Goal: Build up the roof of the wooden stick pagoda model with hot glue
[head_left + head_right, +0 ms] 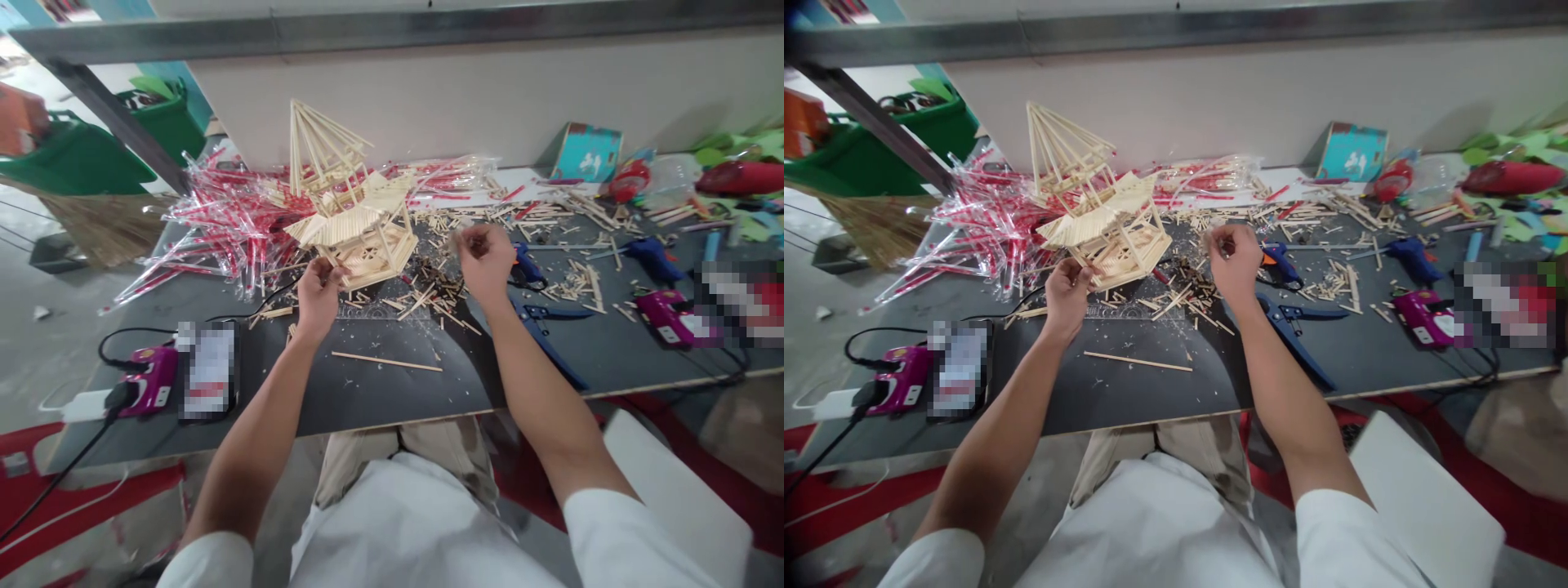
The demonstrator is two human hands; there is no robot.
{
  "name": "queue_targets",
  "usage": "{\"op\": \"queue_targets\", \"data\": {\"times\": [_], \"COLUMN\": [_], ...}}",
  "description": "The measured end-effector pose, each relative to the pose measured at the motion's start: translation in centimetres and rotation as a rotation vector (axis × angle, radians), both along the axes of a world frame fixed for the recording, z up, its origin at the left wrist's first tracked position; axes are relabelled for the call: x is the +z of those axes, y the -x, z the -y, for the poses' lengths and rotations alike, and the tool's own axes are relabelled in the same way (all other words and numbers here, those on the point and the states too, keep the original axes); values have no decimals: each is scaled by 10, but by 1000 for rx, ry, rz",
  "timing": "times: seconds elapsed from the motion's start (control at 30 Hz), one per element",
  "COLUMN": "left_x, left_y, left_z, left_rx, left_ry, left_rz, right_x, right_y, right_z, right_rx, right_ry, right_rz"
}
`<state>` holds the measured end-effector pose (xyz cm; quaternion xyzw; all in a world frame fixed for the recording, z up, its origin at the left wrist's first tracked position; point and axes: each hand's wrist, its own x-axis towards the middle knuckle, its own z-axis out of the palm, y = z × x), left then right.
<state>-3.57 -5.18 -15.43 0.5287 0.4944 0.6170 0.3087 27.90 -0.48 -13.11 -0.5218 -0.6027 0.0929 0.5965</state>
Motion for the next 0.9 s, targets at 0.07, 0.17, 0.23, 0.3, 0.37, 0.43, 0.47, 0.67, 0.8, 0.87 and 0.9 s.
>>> {"op": "queue_targets", "data": {"times": [0.07, 0.17, 0.23, 0.3, 0.37, 0.43, 0.47, 0.67, 0.8, 0.87, 0.9], "left_x": [-1, -2, -2, -1, 0, 1, 2, 1, -1, -2, -2], "left_y": [0, 1, 1, 1, 0, -1, -2, -6, -6, -6, -7], "left_z": [0, 0, 0, 1, 2, 3, 3, 6, 7, 7, 7], "left_rx": [-5, -8, -8, -6, -4, -8, -12, -29, -28, -21, -16], "left_ry": [1, 3, 7, 10, 16, 30, 40, 97, 105, 103, 103], "left_rz": [0, -4, -9, -15, -23, -33, -37, -79, -104, -108, -108], "right_x": [-3, -9, -13, -16, -17, -18, -17, -1, 12, 13, 13], "right_y": [2, 5, 6, 6, 4, 3, 3, 10, 15, 17, 19], "right_z": [-4, -12, -17, -20, -21, -20, -19, -1, 18, 24, 26], "right_rx": [-50, -72, -71, -64, -48, -22, -5, 271, 567, 685, 732], "right_ry": [-73, -95, -88, -71, -52, -29, -10, 216, 377, 466, 509], "right_rz": [152, 261, 324, 379, 436, 482, 499, 476, 485, 447, 419]}}
